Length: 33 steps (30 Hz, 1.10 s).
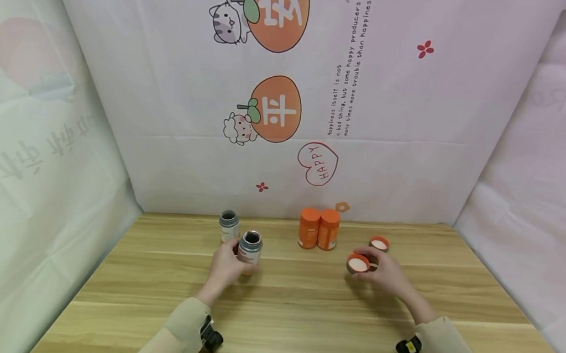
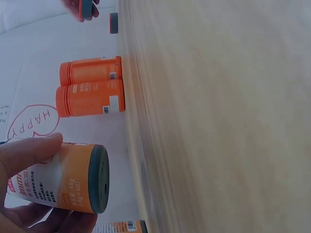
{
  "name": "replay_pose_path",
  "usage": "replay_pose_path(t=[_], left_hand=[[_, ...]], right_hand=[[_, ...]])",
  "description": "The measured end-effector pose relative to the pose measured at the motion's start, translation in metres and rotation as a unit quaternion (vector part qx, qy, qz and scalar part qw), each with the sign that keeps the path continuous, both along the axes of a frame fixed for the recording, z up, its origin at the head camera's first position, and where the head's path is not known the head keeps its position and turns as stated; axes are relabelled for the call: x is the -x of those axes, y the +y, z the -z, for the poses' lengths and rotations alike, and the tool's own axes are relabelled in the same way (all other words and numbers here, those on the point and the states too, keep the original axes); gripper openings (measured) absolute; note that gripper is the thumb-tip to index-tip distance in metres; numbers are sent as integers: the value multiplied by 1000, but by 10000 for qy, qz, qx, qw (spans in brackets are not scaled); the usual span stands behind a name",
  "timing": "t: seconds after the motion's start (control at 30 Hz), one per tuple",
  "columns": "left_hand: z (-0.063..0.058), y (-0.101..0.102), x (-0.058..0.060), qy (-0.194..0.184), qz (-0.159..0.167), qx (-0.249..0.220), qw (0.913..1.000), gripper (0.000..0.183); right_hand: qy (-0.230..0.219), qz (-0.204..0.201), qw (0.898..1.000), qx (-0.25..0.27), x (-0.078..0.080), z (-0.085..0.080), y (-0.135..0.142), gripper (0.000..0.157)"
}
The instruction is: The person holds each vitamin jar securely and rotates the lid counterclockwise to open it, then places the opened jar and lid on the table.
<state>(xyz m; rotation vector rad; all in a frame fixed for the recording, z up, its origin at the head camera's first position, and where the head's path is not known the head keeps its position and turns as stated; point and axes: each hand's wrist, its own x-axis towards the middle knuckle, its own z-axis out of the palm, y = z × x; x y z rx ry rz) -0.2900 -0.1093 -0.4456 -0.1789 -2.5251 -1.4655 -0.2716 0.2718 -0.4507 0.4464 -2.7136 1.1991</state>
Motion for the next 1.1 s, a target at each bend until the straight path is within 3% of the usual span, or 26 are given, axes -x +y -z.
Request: replay_pose_path(t=[0.53,0.8,1.1], left_hand=[[0,-15,6,-133,-178,312,9993,63],[1,-20,10,-271,-315,532,9977,74],[1,-29,14,-339,-353,662,9966,63]], right_hand=[[-139,297,9983,-475,4,1,15,60],[-226,537,9962,-651,8,2,22,60],[-478,679,9937,-752,13,7,31,63]])
